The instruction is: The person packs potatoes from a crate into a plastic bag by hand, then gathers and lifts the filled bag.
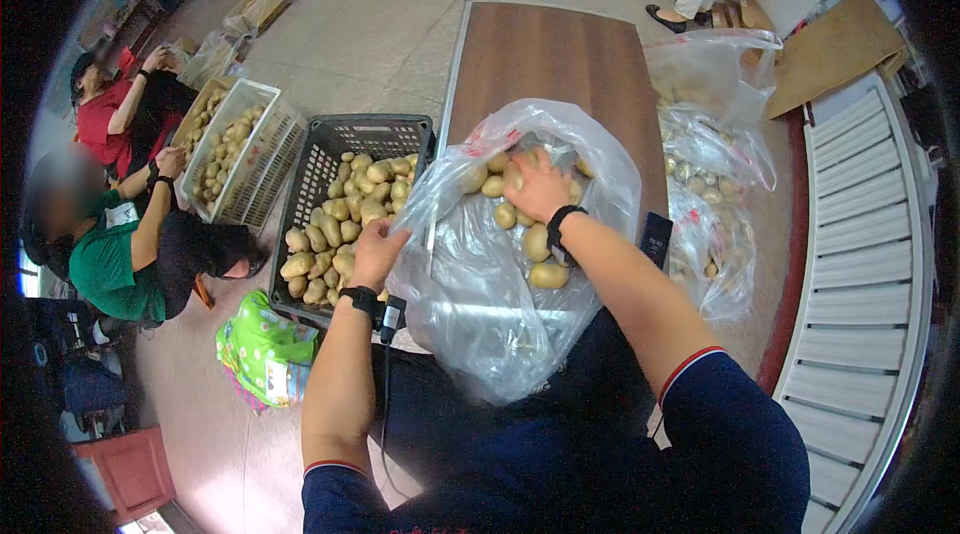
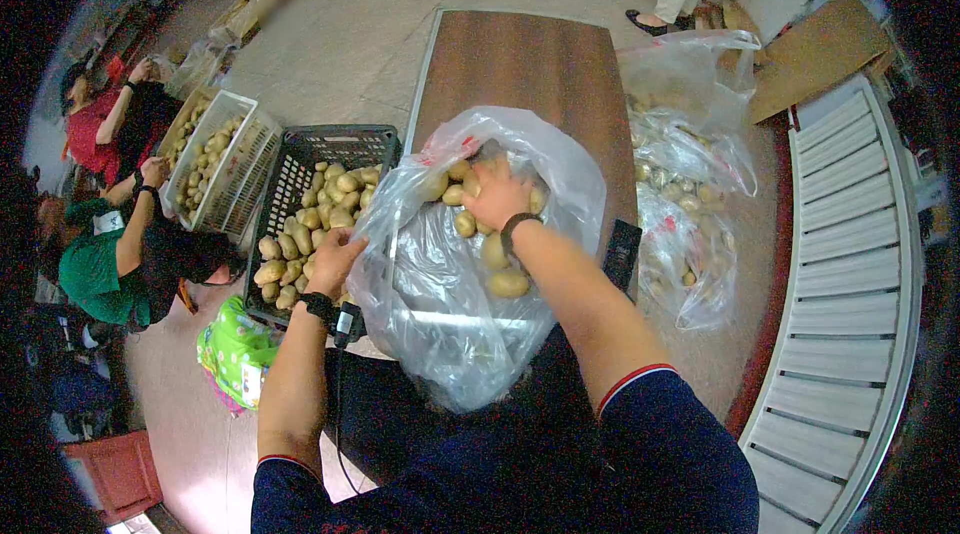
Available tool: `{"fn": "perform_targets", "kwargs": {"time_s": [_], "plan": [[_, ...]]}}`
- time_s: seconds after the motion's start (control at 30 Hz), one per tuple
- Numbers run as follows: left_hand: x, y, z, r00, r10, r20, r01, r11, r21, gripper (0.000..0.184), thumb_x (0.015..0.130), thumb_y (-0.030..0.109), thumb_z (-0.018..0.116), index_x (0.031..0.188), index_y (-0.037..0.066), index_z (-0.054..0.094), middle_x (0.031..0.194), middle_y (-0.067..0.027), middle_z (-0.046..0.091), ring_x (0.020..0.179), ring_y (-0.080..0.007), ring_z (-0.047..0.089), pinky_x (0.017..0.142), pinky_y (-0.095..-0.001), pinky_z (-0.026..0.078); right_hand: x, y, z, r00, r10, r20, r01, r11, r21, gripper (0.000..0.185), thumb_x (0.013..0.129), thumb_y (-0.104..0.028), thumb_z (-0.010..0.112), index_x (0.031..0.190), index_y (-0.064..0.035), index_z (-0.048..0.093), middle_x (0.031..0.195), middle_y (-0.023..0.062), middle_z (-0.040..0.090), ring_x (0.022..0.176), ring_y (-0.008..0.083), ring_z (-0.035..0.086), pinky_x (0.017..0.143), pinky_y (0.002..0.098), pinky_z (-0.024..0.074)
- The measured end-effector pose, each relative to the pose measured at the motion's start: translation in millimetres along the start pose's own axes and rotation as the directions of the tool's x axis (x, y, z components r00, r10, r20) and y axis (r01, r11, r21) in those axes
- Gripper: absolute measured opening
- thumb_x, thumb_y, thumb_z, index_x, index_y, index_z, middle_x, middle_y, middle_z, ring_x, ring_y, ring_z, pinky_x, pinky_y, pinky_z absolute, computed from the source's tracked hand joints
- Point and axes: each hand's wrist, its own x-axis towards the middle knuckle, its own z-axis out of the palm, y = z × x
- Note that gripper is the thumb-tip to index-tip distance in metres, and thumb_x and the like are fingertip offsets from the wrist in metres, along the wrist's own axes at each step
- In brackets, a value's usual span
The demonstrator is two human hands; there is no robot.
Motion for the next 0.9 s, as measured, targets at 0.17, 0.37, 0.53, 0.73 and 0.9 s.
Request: {"fn": "perform_targets", "kwargs": {"time_s": [0.17,0.37,0.53,0.73,0.9], "plan": [[3,-5,0,1.000,0.014,-0.027,-0.014,1.000,0.014,0.036,0.083,0.018,0.069,0.110,-0.003,0.057,0.099,-0.0070,0.063,0.086,-0.0151,0.059,0.079,-0.0283,0.048,-33,-6,5,0.980,-0.186,-0.068,0.185,0.983,-0.016,0.057,0.079,-0.045,0.061,0.129,-0.0203,0.053,0.139,0.0148,0.036,0.114,0.0401,0.051,0.102,0.0598,0.0287],[-3,-5,-4,0.998,0.028,-0.064,-0.027,0.999,0.018,0.036,0.080,0.020,0.072,0.106,-0.003,0.059,0.096,-0.0070,0.064,0.085,-0.0153,0.059,0.080,-0.0285,0.047,-35,6,-13,0.920,-0.343,-0.190,0.349,0.937,-0.004,0.053,0.082,-0.037,0.060,0.130,-0.0154,0.052,0.132,0.0173,0.046,0.116,0.0359,0.051,0.100,0.0540,0.0341],[0,-15,-10,0.993,0.056,-0.105,-0.057,0.998,-0.003,0.037,0.077,0.021,0.074,0.102,-0.003,0.061,0.094,-0.0070,0.064,0.085,-0.0154,0.059,0.079,-0.0287,0.046,-15,49,-58,0.985,0.123,0.117,-0.160,0.903,0.398,0.058,0.093,-0.038,0.045,0.135,0.0011,0.042,0.130,0.0265,0.052,0.124,0.0382,0.048,0.108,0.0418,0.0321],[-14,9,-8,0.994,0.006,-0.108,0.001,0.998,0.059,0.039,0.078,0.021,0.074,0.104,-0.003,0.060,0.094,-0.0079,0.064,0.084,-0.0163,0.059,0.076,-0.0285,0.047,-38,23,-115,0.914,0.014,0.406,-0.075,0.988,0.136,0.056,0.095,-0.038,0.035,0.132,0.0030,0.048,0.133,0.0263,0.051,0.126,0.0389,0.046,0.108,0.0430,0.0321],[-8,-5,-10,0.993,0.016,-0.120,-0.012,0.999,0.035,0.043,0.078,0.024,0.075,0.107,-0.003,0.059,0.094,-0.0084,0.063,0.085,-0.0172,0.059,0.077,-0.0291,0.047,-32,32,-103,0.923,0.032,0.383,-0.093,0.986,0.142,0.058,0.092,-0.035,0.043,0.137,0.0013,0.041,0.131,0.0274,0.051,0.126,0.0391,0.046,0.107,0.0424,0.0338]]}}
